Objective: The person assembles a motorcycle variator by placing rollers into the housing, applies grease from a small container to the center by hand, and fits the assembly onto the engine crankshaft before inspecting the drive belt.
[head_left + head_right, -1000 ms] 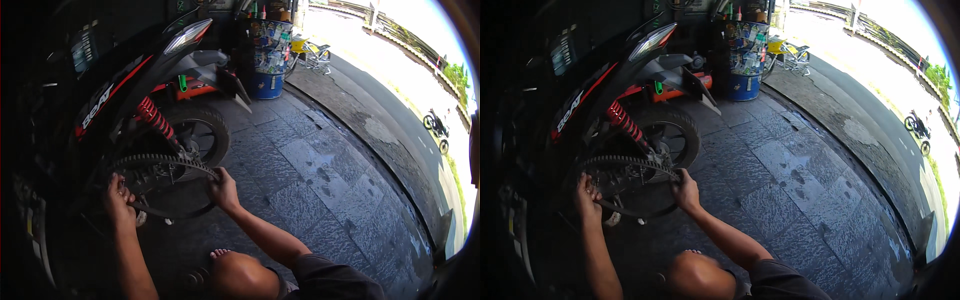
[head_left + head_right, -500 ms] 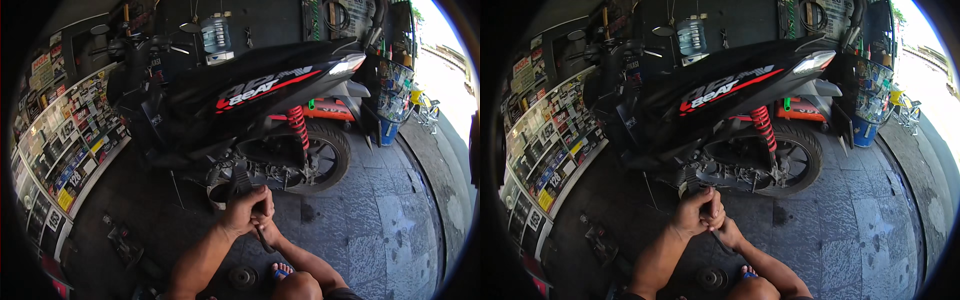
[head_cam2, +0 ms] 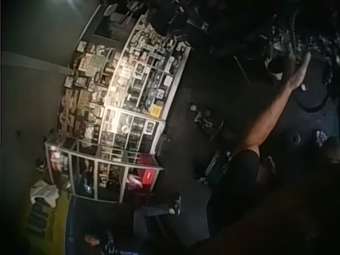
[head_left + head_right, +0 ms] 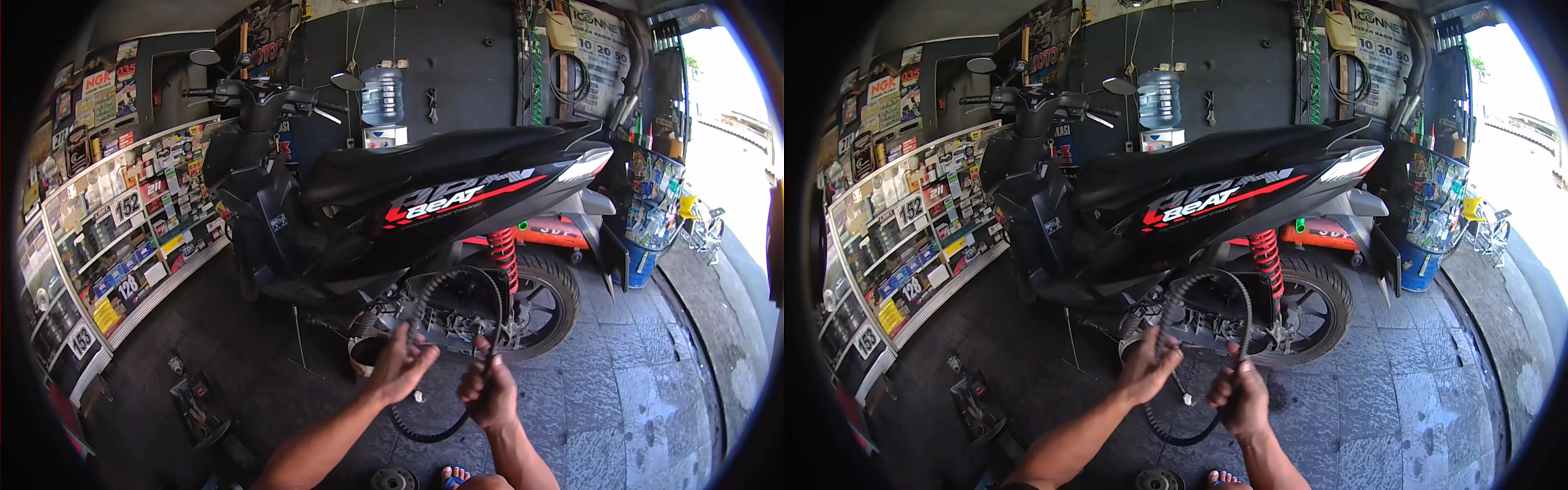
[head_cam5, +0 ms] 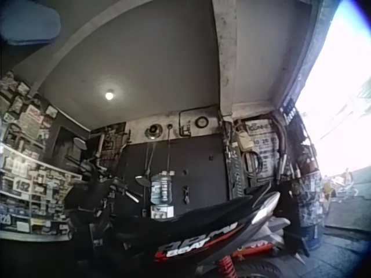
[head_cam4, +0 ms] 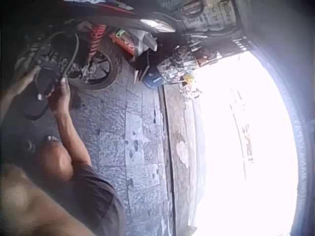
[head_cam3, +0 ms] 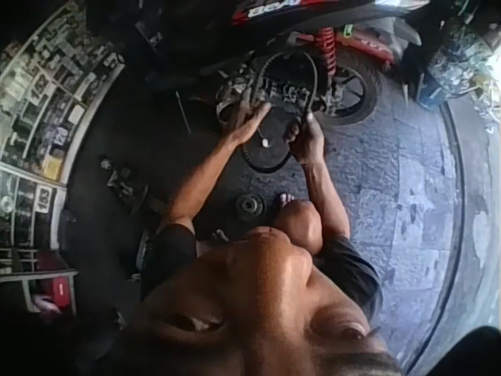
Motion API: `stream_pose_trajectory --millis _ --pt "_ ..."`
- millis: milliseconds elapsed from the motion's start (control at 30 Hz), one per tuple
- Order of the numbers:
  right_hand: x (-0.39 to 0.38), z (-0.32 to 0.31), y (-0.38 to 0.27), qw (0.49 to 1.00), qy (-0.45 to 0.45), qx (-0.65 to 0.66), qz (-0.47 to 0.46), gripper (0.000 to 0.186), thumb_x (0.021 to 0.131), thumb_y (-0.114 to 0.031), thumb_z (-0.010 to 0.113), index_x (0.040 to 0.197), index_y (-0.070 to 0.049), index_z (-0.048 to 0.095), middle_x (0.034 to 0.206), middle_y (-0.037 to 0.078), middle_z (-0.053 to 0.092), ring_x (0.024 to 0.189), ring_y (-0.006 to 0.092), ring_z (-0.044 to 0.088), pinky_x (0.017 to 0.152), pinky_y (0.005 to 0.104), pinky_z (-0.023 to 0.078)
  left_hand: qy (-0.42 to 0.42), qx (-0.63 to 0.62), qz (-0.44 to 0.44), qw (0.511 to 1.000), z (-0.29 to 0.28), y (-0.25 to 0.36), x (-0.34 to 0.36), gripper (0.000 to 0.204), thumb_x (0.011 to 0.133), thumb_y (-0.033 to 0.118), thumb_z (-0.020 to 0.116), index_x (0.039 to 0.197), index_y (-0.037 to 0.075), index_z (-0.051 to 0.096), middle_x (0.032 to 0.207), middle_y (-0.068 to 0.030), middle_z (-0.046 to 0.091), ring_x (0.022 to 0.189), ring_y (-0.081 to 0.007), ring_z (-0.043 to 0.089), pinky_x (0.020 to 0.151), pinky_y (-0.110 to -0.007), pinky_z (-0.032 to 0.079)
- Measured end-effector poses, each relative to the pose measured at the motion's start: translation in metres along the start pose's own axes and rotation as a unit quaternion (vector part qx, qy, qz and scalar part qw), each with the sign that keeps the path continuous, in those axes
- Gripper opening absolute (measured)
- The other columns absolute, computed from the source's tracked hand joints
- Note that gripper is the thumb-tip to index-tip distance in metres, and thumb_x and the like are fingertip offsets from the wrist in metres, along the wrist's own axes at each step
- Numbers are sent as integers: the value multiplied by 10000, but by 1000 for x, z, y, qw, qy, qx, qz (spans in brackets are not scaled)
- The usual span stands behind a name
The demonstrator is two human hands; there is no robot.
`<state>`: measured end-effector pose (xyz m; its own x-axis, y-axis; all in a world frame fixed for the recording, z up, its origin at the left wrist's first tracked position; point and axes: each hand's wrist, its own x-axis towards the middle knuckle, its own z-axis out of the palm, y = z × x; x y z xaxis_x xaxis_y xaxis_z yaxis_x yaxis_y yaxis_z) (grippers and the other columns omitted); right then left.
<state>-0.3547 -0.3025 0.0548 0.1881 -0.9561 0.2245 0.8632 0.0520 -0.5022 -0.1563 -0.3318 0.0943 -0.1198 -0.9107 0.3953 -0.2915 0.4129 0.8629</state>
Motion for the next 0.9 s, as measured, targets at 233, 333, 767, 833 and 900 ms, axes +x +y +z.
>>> stream_pose_trajectory --millis 233,333,767,833,900 --pt "11 -15 17 918 22 -389 -70 1103 782 -222 845 1549 -14 80 1382 166 443 1257 270 493 1070 429 384 -176 -235 -67 954 22 1 -3 456 914 213 695 1265 -19 520 1110 -59 634 975 -114 614 872 -258 494" --pt "14 -4 21 956 0 -293 10 1088 812 -219 822 1548 6 52 1348 197 491 1265 291 496 1067 418 383 -129 -292 -97 943 23 -10 -9 306 940 175 663 1175 -18 623 1036 -34 671 954 -89 615 835 -249 492" --pt "0 -63 29 954 99 -267 98 883 799 -180 827 1484 20 308 1090 81 611 987 156 590 897 289 464 -38 -288 -231 928 60 -57 -17 263 934 289 671 1047 54 707 954 17 686 789 -40 568 639 -207 376" --pt "3 -67 39 951 97 -264 126 838 821 -235 808 1467 20 340 1062 74 619 981 151 588 881 279 462 -19 -255 -275 927 56 -81 -20 292 929 321 678 1053 58 708 938 27 688 780 -44 576 641 -226 398" --pt "3 -78 37 938 107 -285 165 788 853 -290 771 1448 29 364 1089 102 643 992 153 583 869 289 461 -12 -319 -321 892 65 -91 -21 281 933 329 679 1035 67 687 946 -5 688 778 -79 612 624 -239 451"
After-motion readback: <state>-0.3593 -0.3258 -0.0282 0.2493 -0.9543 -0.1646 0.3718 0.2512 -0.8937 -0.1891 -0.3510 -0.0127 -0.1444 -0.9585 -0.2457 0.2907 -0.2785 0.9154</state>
